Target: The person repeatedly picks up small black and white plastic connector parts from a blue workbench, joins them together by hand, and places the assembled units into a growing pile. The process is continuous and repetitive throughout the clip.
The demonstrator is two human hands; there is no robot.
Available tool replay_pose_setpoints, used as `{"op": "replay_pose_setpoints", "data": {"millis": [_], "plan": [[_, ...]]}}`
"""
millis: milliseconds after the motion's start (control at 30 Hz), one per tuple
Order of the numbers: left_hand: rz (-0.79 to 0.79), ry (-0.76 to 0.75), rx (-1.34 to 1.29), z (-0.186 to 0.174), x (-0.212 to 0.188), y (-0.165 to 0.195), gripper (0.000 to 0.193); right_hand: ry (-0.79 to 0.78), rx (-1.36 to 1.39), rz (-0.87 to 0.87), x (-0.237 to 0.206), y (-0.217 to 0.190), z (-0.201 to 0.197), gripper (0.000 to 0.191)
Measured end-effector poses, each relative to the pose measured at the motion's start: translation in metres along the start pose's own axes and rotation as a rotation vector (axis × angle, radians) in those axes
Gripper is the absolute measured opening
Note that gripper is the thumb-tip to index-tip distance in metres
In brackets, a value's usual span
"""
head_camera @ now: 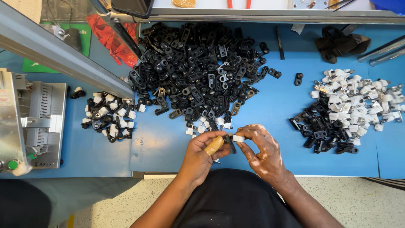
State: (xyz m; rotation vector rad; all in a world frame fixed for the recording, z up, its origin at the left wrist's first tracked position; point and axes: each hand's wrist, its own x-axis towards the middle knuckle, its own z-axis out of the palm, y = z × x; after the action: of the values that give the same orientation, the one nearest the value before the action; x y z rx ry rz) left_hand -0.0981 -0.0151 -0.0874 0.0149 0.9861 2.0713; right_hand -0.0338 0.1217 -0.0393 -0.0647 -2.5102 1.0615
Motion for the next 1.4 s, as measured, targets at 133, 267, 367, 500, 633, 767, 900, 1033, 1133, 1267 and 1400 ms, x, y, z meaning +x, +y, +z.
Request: {"op": "replay_pose_setpoints", "data": {"millis": [133,267,367,500,633,767,900,1033,1133,1267,1400], "plan": [[-0.023,0.033,0.004,-0.001,-0.001,-0.001,0.018,-0.007,0.013,0.004,-0.002,-0.002,0.002,0.021],[-0.090,0.025,-0.067,0.002,-0.005,0.000,0.022,0.003,0.056,0.022,-0.005,-0.002,0.003,0.021],[-0.058,-0.005,0.027,0.003,-0.006,0.002,0.021,0.002,0.056,-0.006,-0.005,-0.001,0.002,0.020],[-0.154,0.006,0.030,0.003,-0.006,0.002,0.016,-0.044,0.138,0.040,-0.006,0.001,0.001,0.019],[-0.238,-0.047,-0.073,0.002,-0.006,0.001,0.017,-0.092,0.201,-0.088,-0.005,0.001,-0.002,0.022],[-0.197,-0.005,0.036,0.004,-0.008,0.001,0.013,-0.114,0.190,-0.166,-0.003,-0.001,-0.009,0.021],[0.127,-0.093,0.253,0.009,-0.013,0.003,0.017,-0.068,0.076,-0.071,-0.002,-0.007,-0.009,0.024],[0.424,-0.088,0.496,0.013,-0.016,0.004,0.023,-0.025,0.160,0.176,-0.004,-0.012,-0.003,0.018],[0.386,-0.067,0.369,0.013,-0.015,0.003,0.023,0.005,0.252,0.140,-0.004,-0.012,-0.001,0.019],[0.289,-0.019,0.186,0.012,-0.013,0.001,0.022,0.020,0.202,0.089,-0.004,-0.012,-0.001,0.020],[0.208,-0.004,0.124,0.013,-0.015,0.003,0.015,0.004,0.166,-0.035,-0.004,-0.013,-0.003,0.021]]}}
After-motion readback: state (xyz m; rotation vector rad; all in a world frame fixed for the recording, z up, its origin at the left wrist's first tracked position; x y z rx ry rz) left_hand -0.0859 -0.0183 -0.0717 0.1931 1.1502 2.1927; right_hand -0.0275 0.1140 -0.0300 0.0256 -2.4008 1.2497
